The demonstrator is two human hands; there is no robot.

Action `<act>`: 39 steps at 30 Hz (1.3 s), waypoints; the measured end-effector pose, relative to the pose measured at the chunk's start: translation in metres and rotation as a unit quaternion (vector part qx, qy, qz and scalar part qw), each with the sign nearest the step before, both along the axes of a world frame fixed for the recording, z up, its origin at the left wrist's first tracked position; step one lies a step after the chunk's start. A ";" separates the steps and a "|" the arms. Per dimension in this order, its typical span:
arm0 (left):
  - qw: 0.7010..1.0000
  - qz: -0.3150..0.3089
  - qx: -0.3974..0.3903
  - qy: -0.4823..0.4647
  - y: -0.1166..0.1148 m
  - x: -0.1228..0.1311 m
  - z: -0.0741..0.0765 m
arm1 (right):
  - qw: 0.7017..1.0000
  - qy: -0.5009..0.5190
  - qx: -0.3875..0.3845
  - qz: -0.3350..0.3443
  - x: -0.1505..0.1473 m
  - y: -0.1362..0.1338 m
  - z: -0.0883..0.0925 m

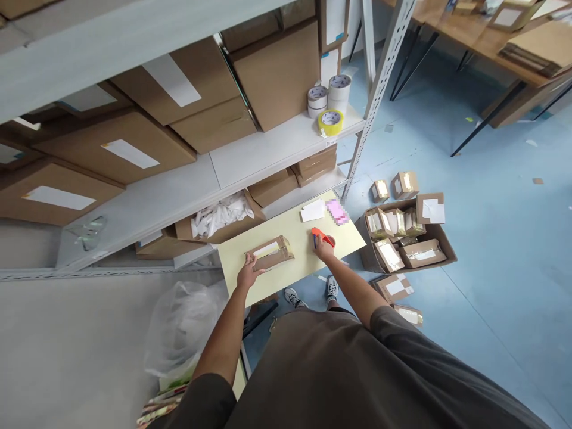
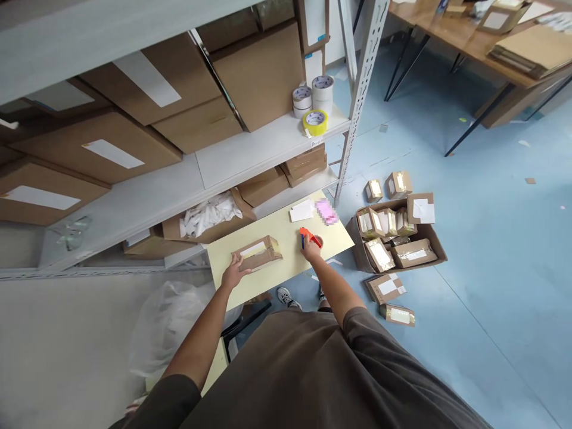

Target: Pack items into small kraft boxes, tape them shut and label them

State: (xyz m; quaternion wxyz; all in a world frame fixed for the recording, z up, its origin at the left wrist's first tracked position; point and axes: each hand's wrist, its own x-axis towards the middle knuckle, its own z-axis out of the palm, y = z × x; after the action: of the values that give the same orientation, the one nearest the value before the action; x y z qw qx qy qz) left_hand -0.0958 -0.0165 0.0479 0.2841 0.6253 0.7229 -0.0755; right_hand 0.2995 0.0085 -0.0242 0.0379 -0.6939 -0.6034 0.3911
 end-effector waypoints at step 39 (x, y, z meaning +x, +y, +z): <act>0.973 0.097 0.110 -0.180 -0.025 0.010 -0.003 | 0.955 -0.004 0.055 0.292 -0.140 0.056 0.128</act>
State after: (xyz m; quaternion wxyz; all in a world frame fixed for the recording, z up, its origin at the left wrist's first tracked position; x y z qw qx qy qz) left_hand -0.0857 -0.0419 0.0447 0.3446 0.5831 0.7210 0.1465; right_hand 0.1595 0.0646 0.1036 -0.0426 -0.4858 -0.8005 0.3485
